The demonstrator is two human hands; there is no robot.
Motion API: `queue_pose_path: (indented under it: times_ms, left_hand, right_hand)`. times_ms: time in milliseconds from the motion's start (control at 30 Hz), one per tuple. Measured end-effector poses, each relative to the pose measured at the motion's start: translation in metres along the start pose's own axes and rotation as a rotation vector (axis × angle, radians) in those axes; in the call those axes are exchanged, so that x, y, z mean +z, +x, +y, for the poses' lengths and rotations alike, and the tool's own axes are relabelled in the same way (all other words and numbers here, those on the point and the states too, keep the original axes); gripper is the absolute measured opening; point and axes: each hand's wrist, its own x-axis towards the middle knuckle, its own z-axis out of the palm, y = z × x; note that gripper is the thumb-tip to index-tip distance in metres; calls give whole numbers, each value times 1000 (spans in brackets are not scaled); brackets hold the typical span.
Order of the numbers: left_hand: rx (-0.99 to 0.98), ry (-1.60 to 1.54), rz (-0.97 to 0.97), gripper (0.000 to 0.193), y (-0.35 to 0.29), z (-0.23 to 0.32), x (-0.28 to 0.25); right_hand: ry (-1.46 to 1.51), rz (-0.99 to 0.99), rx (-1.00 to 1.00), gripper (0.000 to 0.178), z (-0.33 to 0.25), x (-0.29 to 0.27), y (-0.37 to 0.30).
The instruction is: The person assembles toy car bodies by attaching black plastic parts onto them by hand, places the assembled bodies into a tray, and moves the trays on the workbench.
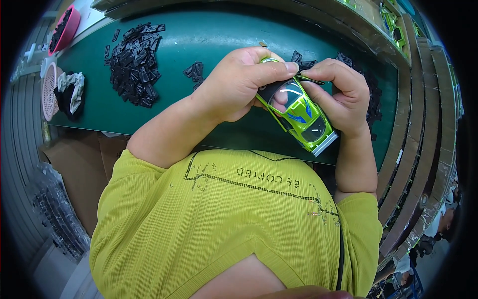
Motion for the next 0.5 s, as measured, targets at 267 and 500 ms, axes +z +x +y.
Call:
queue_pose_path:
  times_ms: [267,500]
  left_hand:
    - [27,124,41,20,-2,-2,5]
    - [25,-177,-137,23,13,-9,-10]
  right_hand:
    - [-119,-58,-79,11,-8,-3,4]
    - [60,-64,87,14,3,-14,1]
